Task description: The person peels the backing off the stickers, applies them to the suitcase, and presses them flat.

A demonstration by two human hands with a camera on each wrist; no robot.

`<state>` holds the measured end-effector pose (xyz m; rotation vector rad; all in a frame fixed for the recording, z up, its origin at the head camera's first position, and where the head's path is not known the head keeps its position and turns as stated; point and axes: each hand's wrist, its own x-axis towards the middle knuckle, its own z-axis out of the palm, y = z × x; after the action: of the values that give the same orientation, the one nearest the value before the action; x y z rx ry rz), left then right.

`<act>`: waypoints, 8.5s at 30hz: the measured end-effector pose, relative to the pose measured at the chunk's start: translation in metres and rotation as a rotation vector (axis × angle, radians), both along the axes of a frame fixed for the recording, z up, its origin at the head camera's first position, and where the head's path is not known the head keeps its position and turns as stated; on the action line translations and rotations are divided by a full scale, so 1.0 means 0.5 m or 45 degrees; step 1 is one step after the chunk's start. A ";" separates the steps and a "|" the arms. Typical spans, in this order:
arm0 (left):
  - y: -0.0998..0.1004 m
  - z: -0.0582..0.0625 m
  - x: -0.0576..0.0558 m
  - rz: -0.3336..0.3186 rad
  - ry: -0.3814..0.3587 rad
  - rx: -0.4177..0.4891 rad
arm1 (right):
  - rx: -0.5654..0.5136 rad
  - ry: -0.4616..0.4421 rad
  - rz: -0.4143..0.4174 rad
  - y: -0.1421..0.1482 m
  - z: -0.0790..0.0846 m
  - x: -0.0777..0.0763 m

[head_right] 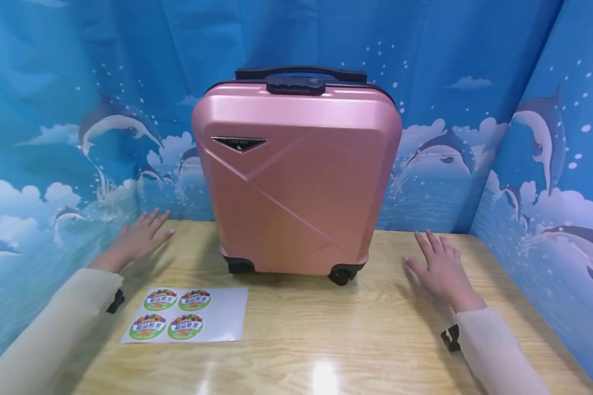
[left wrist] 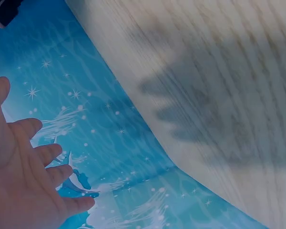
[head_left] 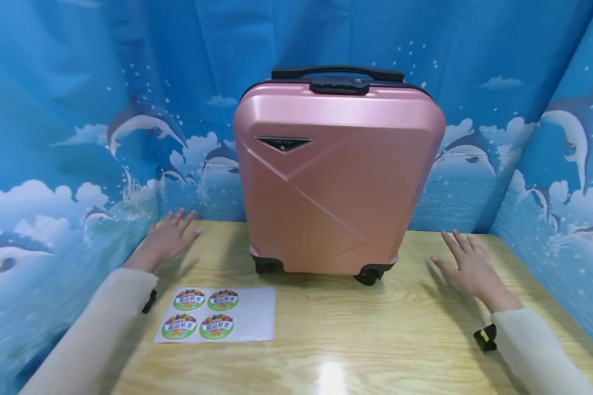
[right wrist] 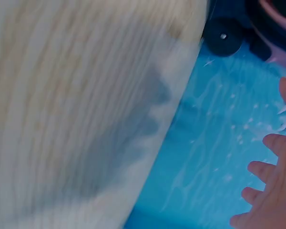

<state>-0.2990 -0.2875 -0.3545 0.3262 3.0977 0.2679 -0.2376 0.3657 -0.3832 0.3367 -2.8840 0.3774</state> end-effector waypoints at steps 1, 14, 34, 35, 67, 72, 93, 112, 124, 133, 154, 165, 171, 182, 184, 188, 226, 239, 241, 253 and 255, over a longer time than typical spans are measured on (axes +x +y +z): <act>-0.001 -0.001 0.002 -0.002 -0.002 0.013 | 0.003 0.011 0.017 -0.005 0.002 0.005; -0.011 -0.018 0.062 -0.054 0.015 0.158 | -0.185 0.067 0.217 -0.088 0.025 0.073; -0.027 -0.046 0.148 -0.160 -0.181 0.661 | -0.356 0.303 0.573 -0.255 0.031 0.173; -0.026 -0.047 0.153 -0.163 -0.200 0.686 | -0.361 0.293 0.589 -0.265 0.030 0.174; -0.025 -0.091 0.188 -0.184 -0.705 1.190 | -0.556 -0.354 0.759 -0.521 -0.007 0.142; -0.030 -0.087 0.187 -0.174 -0.704 1.176 | -0.592 -0.485 0.765 -0.556 -0.012 0.125; -0.040 -0.103 0.179 -0.323 -0.842 1.178 | -0.878 -0.739 0.639 -0.657 -0.071 0.076; -0.002 -0.114 0.171 -0.501 -0.714 1.112 | -0.847 -0.649 0.617 -0.655 -0.092 0.061; 0.000 -0.116 0.169 -0.491 -0.631 0.942 | -0.834 -0.641 0.605 -0.646 -0.094 0.062; 0.027 -0.105 0.178 -0.523 -0.655 0.814 | -0.837 -0.682 0.638 -0.607 -0.097 0.057; 0.197 -0.121 0.179 -0.543 -0.683 0.835 | -0.785 -0.641 0.630 -0.411 -0.083 0.086; 0.280 -0.130 0.180 -0.525 -0.784 0.966 | -0.797 -0.652 0.570 -0.320 -0.086 0.110; 0.318 -0.137 0.185 -0.493 -0.845 1.050 | -0.767 -0.662 0.540 -0.284 -0.085 0.119; 0.369 -0.137 0.193 -0.503 -0.814 1.062 | -0.743 -0.662 0.513 -0.240 -0.083 0.127; 0.374 -0.134 0.194 -0.494 -0.822 1.071 | -0.748 -0.673 0.494 -0.236 -0.083 0.128; 0.379 -0.131 0.194 -0.478 -0.833 1.073 | -0.754 -0.683 0.466 -0.232 -0.080 0.129; 0.338 -0.119 0.158 -0.308 -0.642 1.146 | -0.850 -0.525 0.613 -0.349 -0.038 0.120; 0.337 -0.136 0.147 -0.295 -0.597 1.128 | -1.074 -0.722 0.585 -0.446 -0.033 0.108; 0.339 -0.139 0.145 -0.322 -0.564 1.111 | -1.074 -0.731 0.569 -0.461 -0.034 0.106; 0.347 -0.152 0.145 -0.391 -0.430 1.011 | -1.069 -0.765 0.484 -0.514 -0.050 0.087; 0.349 -0.151 0.147 -0.393 -0.417 1.002 | -1.072 -0.755 0.468 -0.517 -0.051 0.086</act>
<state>-0.2257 -0.1132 -0.4298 0.6685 2.4352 1.3580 -0.1947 0.1072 -0.4089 0.6677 -2.7941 1.9403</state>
